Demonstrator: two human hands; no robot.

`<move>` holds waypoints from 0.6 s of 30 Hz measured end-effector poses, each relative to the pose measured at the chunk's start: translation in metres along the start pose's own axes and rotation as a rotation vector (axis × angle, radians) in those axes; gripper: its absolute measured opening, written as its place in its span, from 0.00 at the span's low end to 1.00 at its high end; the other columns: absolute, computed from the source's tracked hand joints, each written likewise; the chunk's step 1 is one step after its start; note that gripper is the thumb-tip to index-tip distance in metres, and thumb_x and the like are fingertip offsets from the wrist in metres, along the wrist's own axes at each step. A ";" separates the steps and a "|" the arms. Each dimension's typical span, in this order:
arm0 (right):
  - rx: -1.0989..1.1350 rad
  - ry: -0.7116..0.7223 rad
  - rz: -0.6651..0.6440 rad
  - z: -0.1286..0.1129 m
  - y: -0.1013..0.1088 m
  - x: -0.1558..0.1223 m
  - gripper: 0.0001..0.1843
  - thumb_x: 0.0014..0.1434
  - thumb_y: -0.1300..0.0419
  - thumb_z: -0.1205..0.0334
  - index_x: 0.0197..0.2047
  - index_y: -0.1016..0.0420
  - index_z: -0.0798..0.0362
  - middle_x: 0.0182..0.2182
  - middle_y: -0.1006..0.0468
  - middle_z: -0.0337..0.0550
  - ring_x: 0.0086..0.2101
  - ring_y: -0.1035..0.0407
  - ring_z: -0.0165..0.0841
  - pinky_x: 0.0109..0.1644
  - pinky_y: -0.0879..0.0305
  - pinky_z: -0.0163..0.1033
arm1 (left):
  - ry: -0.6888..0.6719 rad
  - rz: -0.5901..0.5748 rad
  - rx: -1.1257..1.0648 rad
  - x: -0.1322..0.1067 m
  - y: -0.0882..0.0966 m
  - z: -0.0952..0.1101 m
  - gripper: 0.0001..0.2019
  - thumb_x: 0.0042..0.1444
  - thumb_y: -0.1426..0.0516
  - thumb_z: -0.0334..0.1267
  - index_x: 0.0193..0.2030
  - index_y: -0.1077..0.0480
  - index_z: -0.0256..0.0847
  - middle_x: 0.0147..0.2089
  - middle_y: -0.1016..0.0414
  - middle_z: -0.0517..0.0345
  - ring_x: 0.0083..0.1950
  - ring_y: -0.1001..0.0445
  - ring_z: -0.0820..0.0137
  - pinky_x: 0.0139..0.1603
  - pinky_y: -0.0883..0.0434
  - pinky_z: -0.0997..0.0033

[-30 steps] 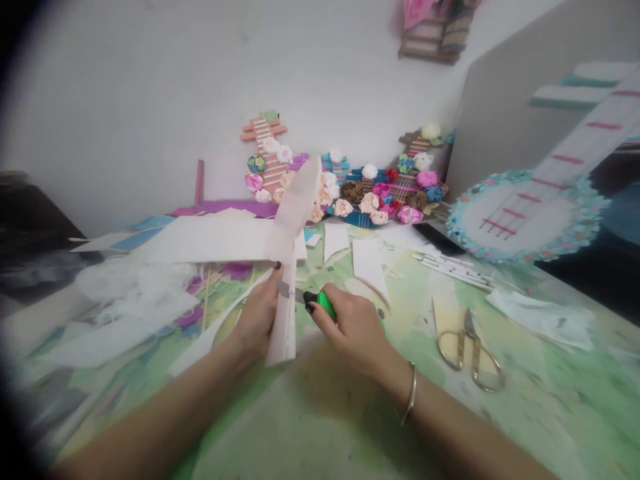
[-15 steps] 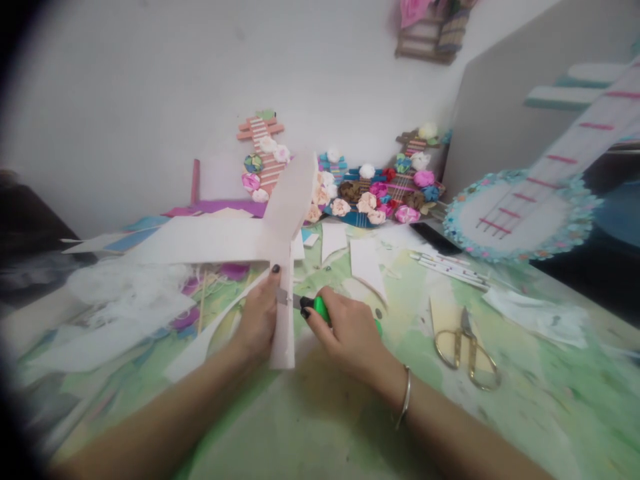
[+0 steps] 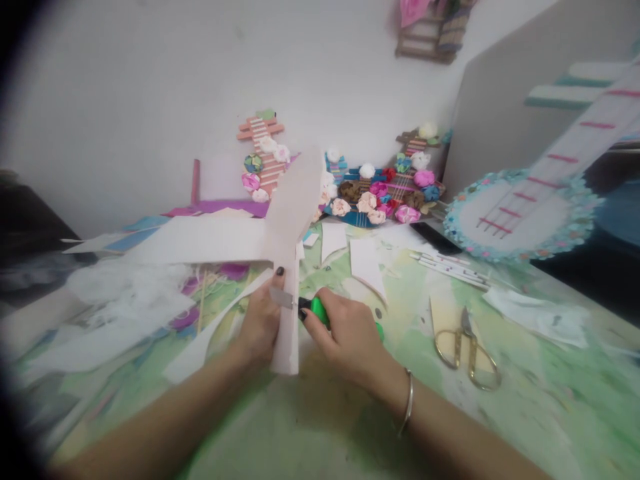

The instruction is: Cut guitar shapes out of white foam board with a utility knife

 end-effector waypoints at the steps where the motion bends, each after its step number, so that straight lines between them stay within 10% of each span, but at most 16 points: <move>1: 0.014 0.005 -0.001 0.000 0.000 0.000 0.15 0.62 0.55 0.52 0.29 0.41 0.53 0.23 0.36 0.37 0.25 0.44 0.29 0.30 0.54 0.35 | 0.017 -0.004 -0.017 -0.001 -0.001 -0.001 0.16 0.47 0.40 0.49 0.28 0.37 0.37 0.23 0.38 0.65 0.22 0.40 0.79 0.22 0.39 0.79; 18: -0.015 0.003 0.028 0.005 0.005 0.003 0.17 0.62 0.55 0.50 0.28 0.44 0.52 0.23 0.35 0.38 0.25 0.43 0.29 0.31 0.53 0.35 | 0.130 0.060 -0.105 -0.002 -0.004 0.014 0.18 0.49 0.42 0.53 0.32 0.32 0.36 0.27 0.27 0.59 0.25 0.31 0.76 0.26 0.34 0.79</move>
Point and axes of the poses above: each hand's wrist, its own x-axis towards the middle knuckle, its own y-axis out of the back of the hand, z = x × y, the point moved 1 cm from there along x, towards the middle knuckle
